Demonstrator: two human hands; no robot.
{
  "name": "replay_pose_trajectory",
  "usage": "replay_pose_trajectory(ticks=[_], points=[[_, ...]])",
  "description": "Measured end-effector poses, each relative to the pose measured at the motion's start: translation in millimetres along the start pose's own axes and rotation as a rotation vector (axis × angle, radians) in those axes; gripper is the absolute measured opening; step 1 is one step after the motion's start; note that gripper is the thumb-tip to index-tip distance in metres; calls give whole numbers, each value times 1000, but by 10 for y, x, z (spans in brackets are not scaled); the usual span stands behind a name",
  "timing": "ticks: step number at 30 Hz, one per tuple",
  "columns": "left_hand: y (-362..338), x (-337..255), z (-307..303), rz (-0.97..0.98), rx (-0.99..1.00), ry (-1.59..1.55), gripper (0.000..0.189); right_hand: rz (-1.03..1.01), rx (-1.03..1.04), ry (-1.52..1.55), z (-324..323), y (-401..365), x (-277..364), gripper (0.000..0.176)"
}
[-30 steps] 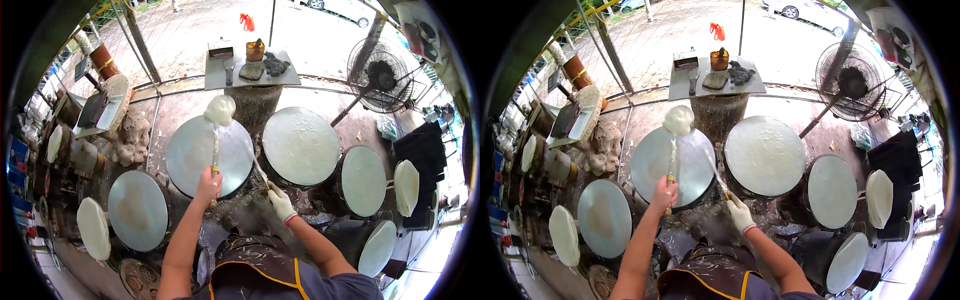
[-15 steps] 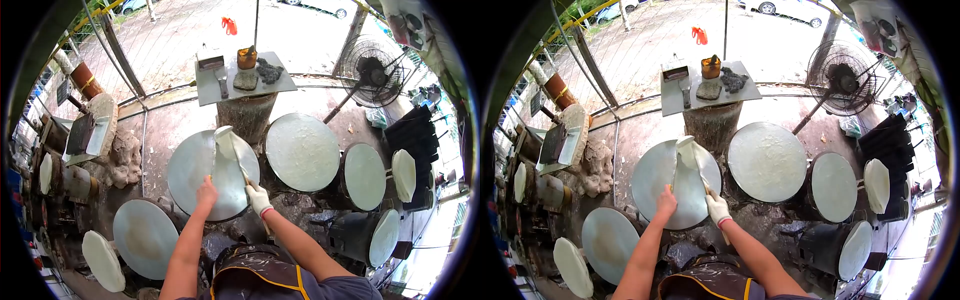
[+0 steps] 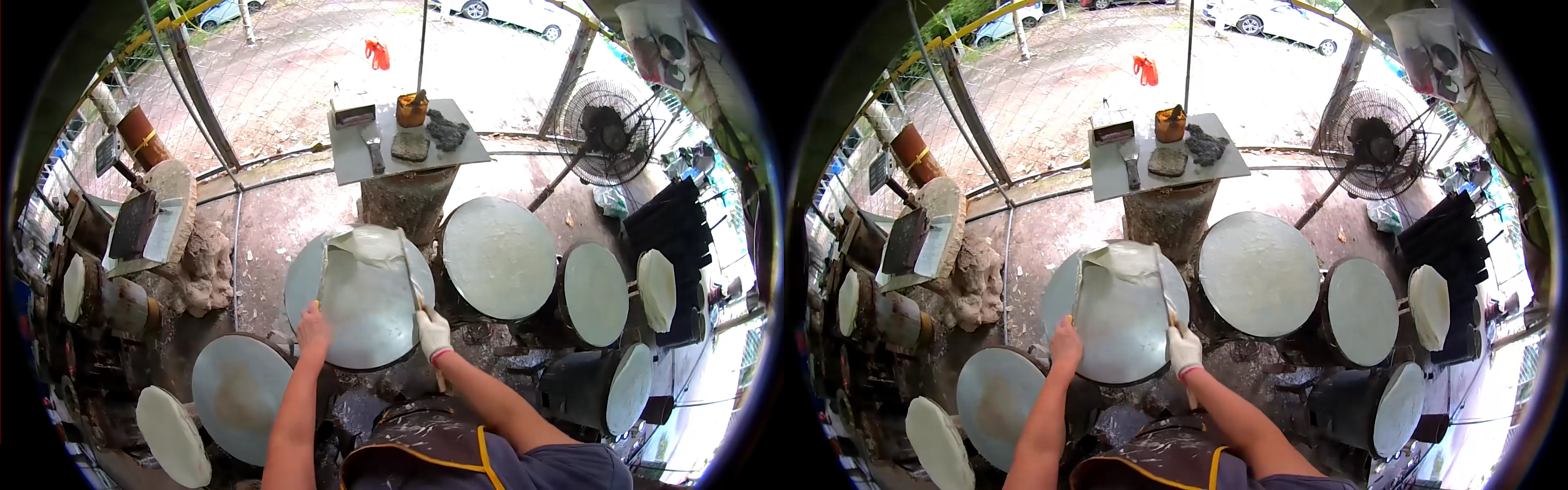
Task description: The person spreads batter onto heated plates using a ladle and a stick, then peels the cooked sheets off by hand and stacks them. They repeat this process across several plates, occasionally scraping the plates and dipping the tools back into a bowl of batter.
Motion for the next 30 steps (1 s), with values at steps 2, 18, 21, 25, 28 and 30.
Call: replay_pose_trajectory(ticks=[2, 18, 21, 25, 28, 30], points=[[-30, 136, -16, -11, 8, 6, 29, -45, 51, -271, 167, -66, -15, 33], [-376, 721, -641, 47, -217, 120, 57, -8, 357, -133, 439, 253, 336, 35], [-446, 823, -682, 45, -220, 113, 57, 11, 177, -176, 405, 244, 40, 38], [-659, 866, -755, 11, -151, 85, 55, 292, 581, -77, 962, 110, 379, 36], [-876, 1067, -909, -49, -146, -21, 54, 176, 592, -170, 638, 121, 797, 33], [-984, 1236, -898, -60, -173, -114, 50, 85, 374, -117, 404, 404, 372, 36]])
Point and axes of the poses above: each hand's wrist, its own y-axis towards the middle knuckle, its own z-axis out of the palm, x = y × z, the point moved 8 cm from there along y, towards the middle knuckle, and after that the axes turned 8 degrees about -z, right-handed, at the moved point
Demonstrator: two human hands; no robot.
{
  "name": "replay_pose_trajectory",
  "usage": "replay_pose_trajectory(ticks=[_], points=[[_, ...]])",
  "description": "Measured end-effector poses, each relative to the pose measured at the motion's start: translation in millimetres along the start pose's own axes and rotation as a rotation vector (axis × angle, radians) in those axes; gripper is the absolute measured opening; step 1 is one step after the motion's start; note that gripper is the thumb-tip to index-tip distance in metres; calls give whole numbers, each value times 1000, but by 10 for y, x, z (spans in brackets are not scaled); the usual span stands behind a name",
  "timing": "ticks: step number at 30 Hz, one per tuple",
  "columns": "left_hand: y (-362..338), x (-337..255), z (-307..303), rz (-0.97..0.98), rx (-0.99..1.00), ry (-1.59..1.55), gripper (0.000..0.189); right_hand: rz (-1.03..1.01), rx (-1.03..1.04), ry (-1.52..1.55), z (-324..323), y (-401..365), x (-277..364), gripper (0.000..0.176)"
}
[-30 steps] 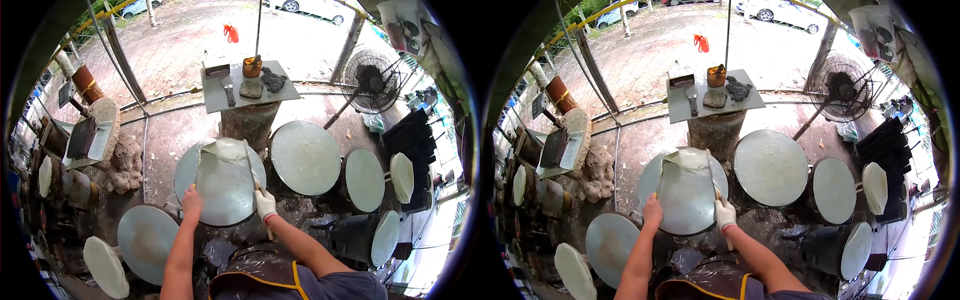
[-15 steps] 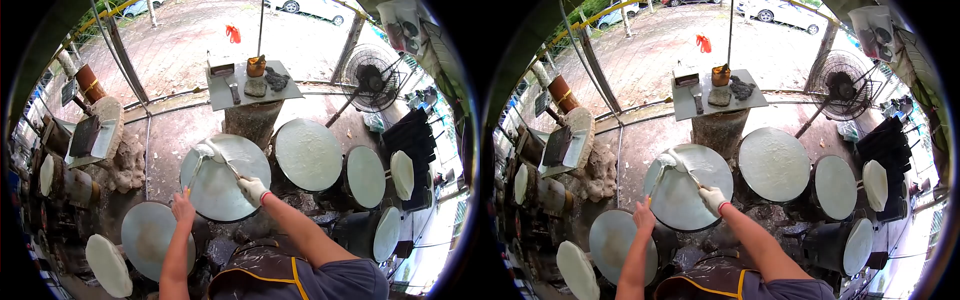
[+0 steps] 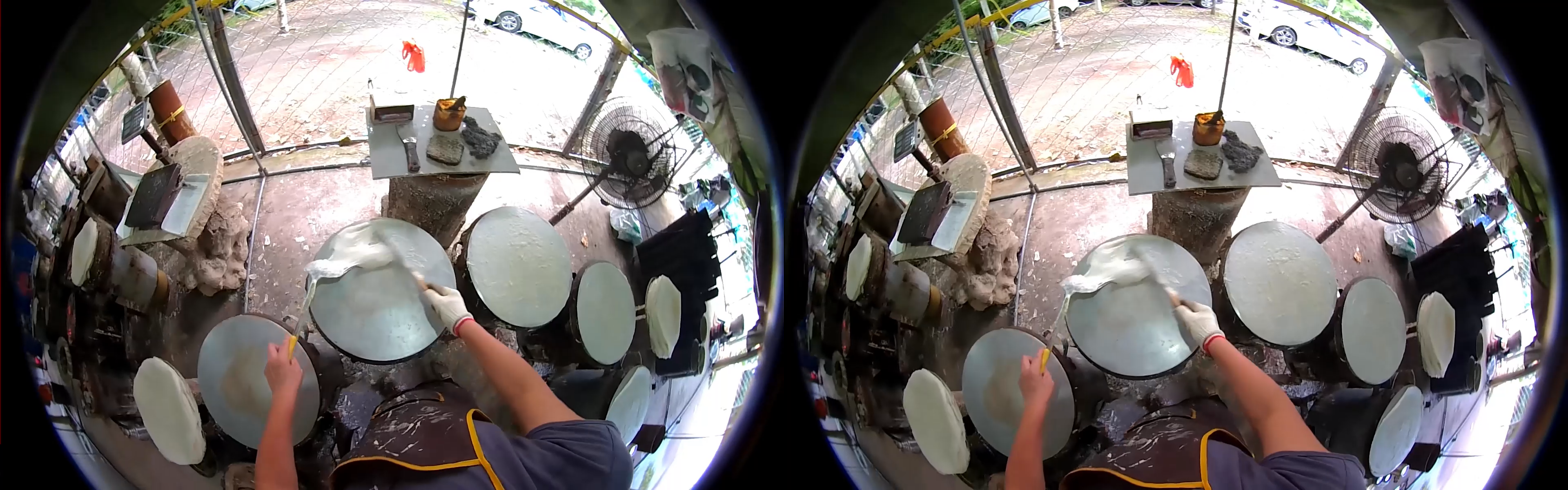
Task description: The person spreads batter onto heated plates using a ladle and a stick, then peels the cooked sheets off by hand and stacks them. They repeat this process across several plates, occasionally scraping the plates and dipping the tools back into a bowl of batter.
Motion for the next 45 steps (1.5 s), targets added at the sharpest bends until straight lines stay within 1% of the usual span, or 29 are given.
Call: replay_pose_trajectory(ticks=[2, 4, 5, 8, 9, 11, 12, 14, 15, 16, 18, 20, 21, 22, 24, 26, 27, 28, 30, 32, 34, 35, 36, 38, 40, 41, 42, 44, 45], points=[[-110, 119, 45, 22, -41, -88, 44, -99, -70, -49, 69, 47, 19, 35], [-209, 107, 103, 81, -69, -226, 38, -161, 166, -168, 477, 107, 116, 34], [-269, 57, 93, 111, -80, -294, 35, 71, 297, -23, 602, 80, 25, 35], [-424, -133, 12, 121, -95, -372, 30, 206, 403, 38, 381, -48, 172, 35], [-447, -172, -4, 132, -113, -403, 26, 135, 394, -13, 217, -34, 259, 35], [-502, -241, -31, 152, -150, -462, 19, 0, 221, -2, 33, 307, -112, 35], [-497, -219, 47, 20, -23, -619, 17, -35, 114, 43, -31, 372, -191, 36], [-488, -304, 187, -247, 232, -926, 14, -308, 173, -164, 269, 418, 30, 35], [-496, -425, 157, -233, 258, -1050, 14, -214, 350, -271, 465, 365, 164, 36], [-506, -549, 120, -218, 286, -1173, 15, 57, 499, -109, 598, 274, 123, 36], [-496, -786, 1, -192, 300, -1401, 17, 177, 604, -27, 522, 137, 215, 37], [-555, -956, -160, -194, 264, -1611, 20, 91, 560, -115, 191, 177, 360, 36], [-566, -999, -215, -247, 213, -1602, 21, 107, 486, -64, 46, 264, 329, 35], [-560, -987, -175, -337, 188, -1602, 19, 58, 336, 109, 35, 507, 51, 33], [-574, -940, -61, -511, 146, -1598, 17, -179, 233, -111, 49, 739, 154, 35], [-634, -793, 192, -606, 171, -1541, 10, -9, 574, -170, 486, 600, 23, 34], [-710, -754, 294, -653, 190, -1563, 9, 216, 655, -188, 446, 322, 193, 34], [-789, -736, 365, -696, 206, -1589, 8, 229, 744, -117, 409, 246, 183, 33], [-982, -686, 425, -747, 195, -1568, 7, 147, 726, -243, 129, 327, 193, 35], [-1168, -644, 481, -794, 172, -1536, 6, 40, 620, -104, -14, 631, 182, 36], [-1267, -669, 509, -827, 133, -1550, 3, -2, 461, -65, 71, 943, 131, 35], [-1293, -680, 539, -833, 120, -1571, 3, -34, 549, -87, 278, 915, 221, 34], [-1338, -691, 551, -843, 106, -1588, 3, 107, 697, -223, 392, 822, 173, 34], [-1416, -765, 509, -853, 78, -1598, 3, 255, 883, -226, 381, 576, 164, 33], [-1512, -851, 455, -871, 50, -1602, 4, 333, 987, -224, 146, 507, -40, 32], [-1555, -889, 412, -880, 35, -1598, 5, 361, 889, -182, 38, 526, -33, 29], [-1591, -909, 399, -891, 18, -1595, 7, 299, 918, -274, -61, 647, 92, 28], [-1683, -892, 432, -909, -3, -1584, 6, 233, 811, -182, -18, 905, 301, 29], [-1716, -888, 444, -919, -17, -1586, 6, 209, 747, 29, 132, 1043, 300, 30]])
Point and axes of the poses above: each hand's wrist, its own y-axis towards the middle knuckle, its own z-axis out of the palm, x = y × z, the point moved 8 cm from there along y, towards the middle knuckle, and after that the axes turned 8 degrees about -z, right-handed, at the moved point
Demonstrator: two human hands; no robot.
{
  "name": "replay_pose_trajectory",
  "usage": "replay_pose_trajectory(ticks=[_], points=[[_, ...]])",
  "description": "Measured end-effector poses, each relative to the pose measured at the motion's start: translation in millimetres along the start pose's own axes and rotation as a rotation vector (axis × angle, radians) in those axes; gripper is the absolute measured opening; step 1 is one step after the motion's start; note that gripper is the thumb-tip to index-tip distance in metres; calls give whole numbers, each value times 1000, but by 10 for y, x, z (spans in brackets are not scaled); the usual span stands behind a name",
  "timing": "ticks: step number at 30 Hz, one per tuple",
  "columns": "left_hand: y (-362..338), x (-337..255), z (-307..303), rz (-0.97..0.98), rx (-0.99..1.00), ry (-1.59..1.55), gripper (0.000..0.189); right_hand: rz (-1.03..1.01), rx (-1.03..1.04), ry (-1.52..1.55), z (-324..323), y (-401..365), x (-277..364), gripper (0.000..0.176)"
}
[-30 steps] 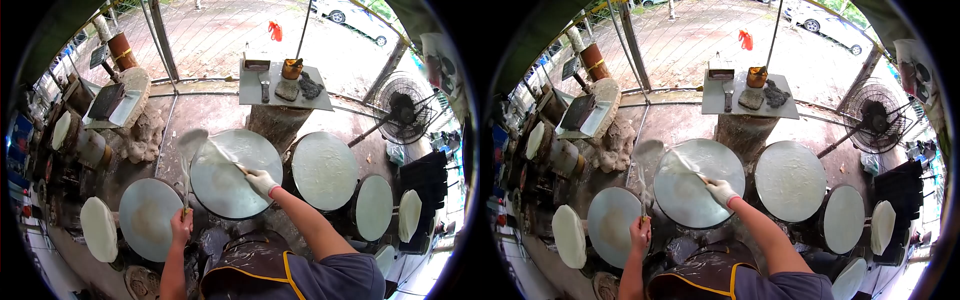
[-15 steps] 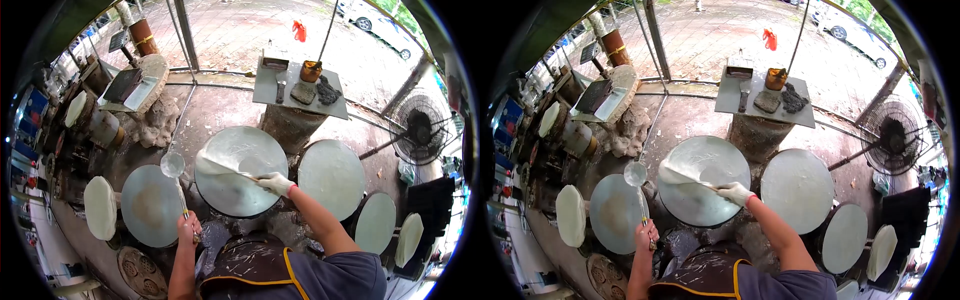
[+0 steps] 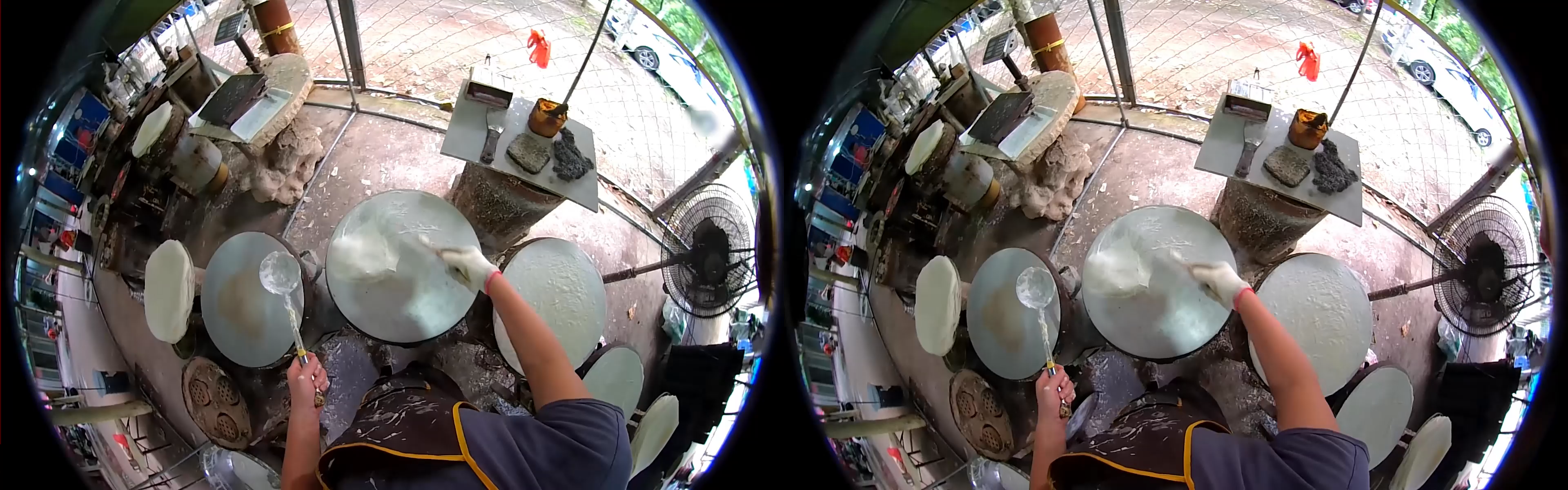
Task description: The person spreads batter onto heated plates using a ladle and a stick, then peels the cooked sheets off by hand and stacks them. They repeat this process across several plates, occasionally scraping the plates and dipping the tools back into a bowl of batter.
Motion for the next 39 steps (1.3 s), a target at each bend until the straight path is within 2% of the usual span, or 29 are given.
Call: replay_pose_trajectory(ticks=[1, 3, 6, 8, 10, 12, 14, 15, 17, 19, 20, 21, 23, 25, 26, 27, 29, 31, 32, 33, 35, 37, 38, 39], points=[[-13, 13, -5, 4, -9, -8, 6, -29, -56, -93, 25, 139, 103, 32], [-81, 39, -4, 13, -31, -38, 6, 132, 174, -301, 308, 171, 113, 24], [-218, 73, -31, 34, -59, -73, 6, 290, 338, -235, 269, -119, -386, 18], [-287, 125, -110, 37, -77, -83, 6, 477, 630, -121, -14, -489, -833, 22], [-329, 166, -163, 44, -108, -88, 6, 400, 422, -340, -307, -675, -551, 26], [-349, 234, -216, 30, -134, -97, 6, 355, 213, -489, -569, -389, -402, 29], [-356, 285, -258, 21, -147, -107, 5, 171, 86, -312, -600, 116, -242, 35], [-373, 290, -244, 26, -142, -115, 5, -4, 75, -66, -519, 266, -51, 38], [-419, 292, -210, 40, -136, -128, 5, 37, 60, -215, -184, 381, 126, 28], [-515, 294, -196, 52, -141, -144, 5, 168, 318, -508, -45, 451, -285, 26], [-543, 292, -184, 58, -141, -156, 5, 300, 414, -439, -7, 218, -434, 26], [-561, 295, -185, 73, -142, -151, 5, 273, 480, -438, -42, -11, -434, 23], [-624, 341, -222, 102, -152, -144, 5, 413, 581, -318, -266, -375, -427, 23], [-645, 422, -296, 88, -166, -149, 5, 193, 355, -466, -574, -309, -221, 27], [-652, 452, -318, 81, -171, -149, 5, 211, 171, -410, -609, -298, -83, 33], [-670, 482, -317, 77, -168, -157, 5, -24, 185, -142, -638, -189, -3, 35], [-716, 552, -305, 68, -165, -173, 6, -72, -94, -118, -632, 61, 12, 38], [-743, 606, -297, 61, -166, -175, 6, 36, 87, -317, -232, -20, -4, 35], [-764, 627, -296, 55, -167, -175, 6, 132, 261, -448, -88, -56, -157, 34], [-801, 631, -279, 56, -162, -179, 6, 236, 331, -634, -78, -12, -434, 32], [-876, 643, -232, 63, -153, -197, 6, 313, 477, -469, -105, -220, -474, 34], [-895, 699, -283, 81, -122, -194, 5, 211, 256, -601, -297, -238, -245, 34], [-917, 728, -318, 86, -107, -189, 5, 305, 124, -523, -368, -123, -304, 36], [-937, 759, -346, 77, -119, -193, 5, -21, 87, -176, -491, 27, -340, 37]])
Point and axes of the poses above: each hand's wrist, its own y-axis towards the middle knuckle, its own z-axis out of the palm, x = y × z, the point moved 8 cm from there along y, towards the middle knuckle, and after that the axes turned 8 degrees about -z, right-handed, at the moved point
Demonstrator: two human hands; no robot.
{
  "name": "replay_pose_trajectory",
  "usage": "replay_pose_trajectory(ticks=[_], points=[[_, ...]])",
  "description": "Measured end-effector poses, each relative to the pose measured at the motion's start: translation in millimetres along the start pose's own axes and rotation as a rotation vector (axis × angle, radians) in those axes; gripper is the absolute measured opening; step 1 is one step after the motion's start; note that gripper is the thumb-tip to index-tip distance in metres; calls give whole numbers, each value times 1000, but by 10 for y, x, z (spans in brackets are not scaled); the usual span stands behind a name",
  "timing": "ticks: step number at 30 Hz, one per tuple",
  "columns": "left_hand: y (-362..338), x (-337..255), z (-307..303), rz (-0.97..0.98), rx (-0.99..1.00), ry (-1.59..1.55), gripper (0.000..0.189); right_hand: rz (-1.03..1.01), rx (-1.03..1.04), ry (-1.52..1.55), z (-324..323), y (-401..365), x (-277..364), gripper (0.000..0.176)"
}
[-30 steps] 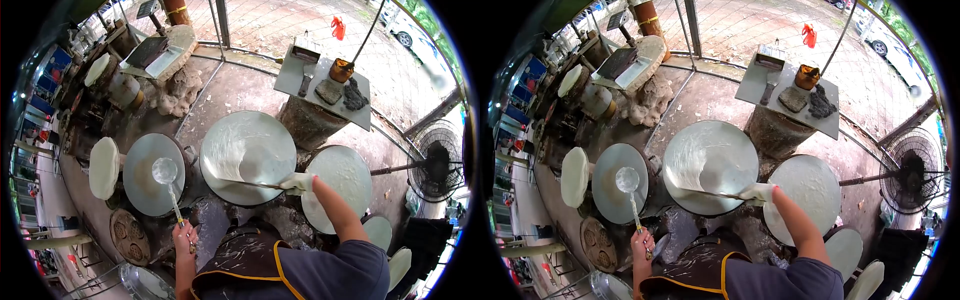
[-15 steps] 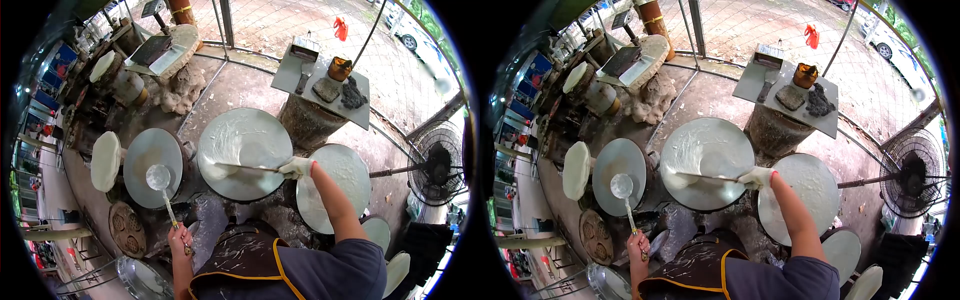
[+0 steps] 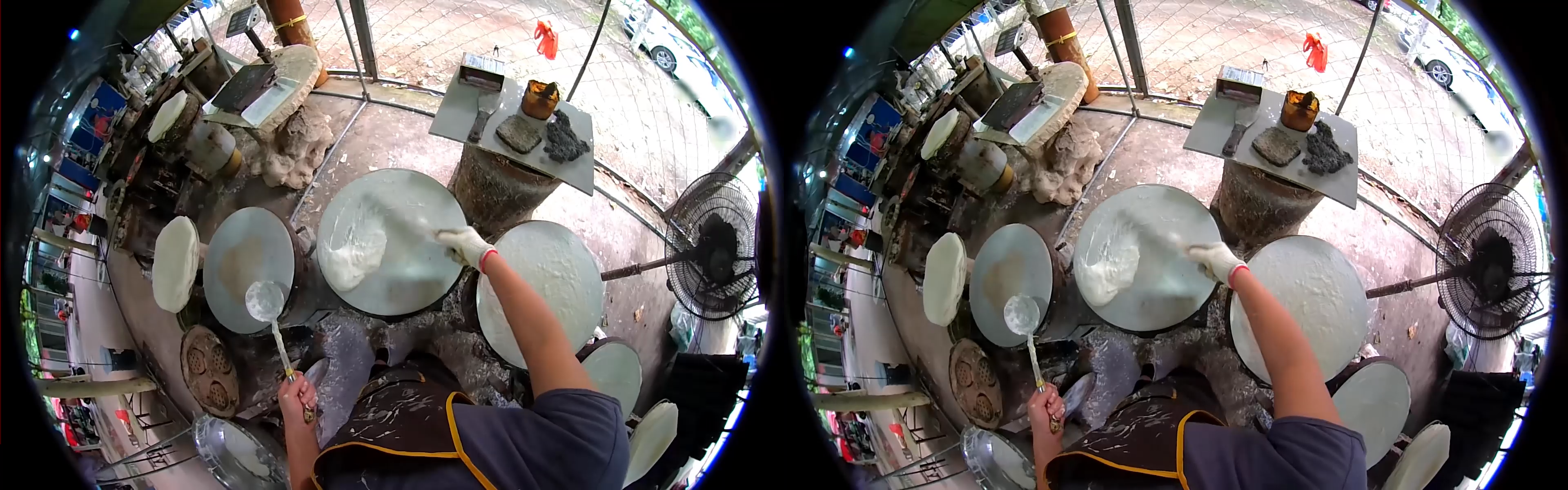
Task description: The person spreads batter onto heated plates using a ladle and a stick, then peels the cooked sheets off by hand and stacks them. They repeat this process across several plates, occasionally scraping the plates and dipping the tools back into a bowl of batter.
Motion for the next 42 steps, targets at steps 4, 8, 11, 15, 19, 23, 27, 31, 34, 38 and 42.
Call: replay_pose_trajectory(ticks=[4, 8, 11, 15, 19, 23, 27, 31, 34, 38, 42], points=[[-70, 64, -133, -30, -22, -23, 5, 125, 182, -211, 293, -139, -64, 37], [-110, -8, -169, -26, 5, -17, 6, 130, 224, -246, 213, -416, -56, 36], [-51, -107, -253, -31, 48, -19, 7, 98, 0, -113, 153, -534, -160, 34], [18, -319, -364, -53, 124, -56, 9, 201, 149, -125, 582, -963, -270, 38], [95, -574, -683, -64, 241, -79, 17, 146, 59, 244, 935, -1540, -582, 47], [263, -884, -1217, -107, 326, -83, 24, 42, -313, 526, 2054, -1947, -849, 40], [438, -1245, -1803, -171, 405, -103, 24, 41, -234, 515, 3468, -1222, -667, 26], [468, -1503, -2368, -150, 380, -110, 23, -61, -470, 607, 3873, -751, -511, 26], [428, -1617, -2612, -138, 360, -153, 22, -229, -881, 410, 3948, -824, -880, 29], [434, -1643, -2824, -167, 347, -176, 22, -205, -941, 210, 4289, -404, -935, 41], [450, -1650, -2870, -195, 396, -196, 22, -199, -998, 7, 3735, -263, -1366, 36]])
Point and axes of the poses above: each hand's wrist, its own y-axis towards the middle knuckle, its own z-axis out of the palm, x = y × z, the point moved 8 cm from there along y, towards the middle knuckle, and after that the axes turned 8 degrees about -z, right-handed, at the moved point
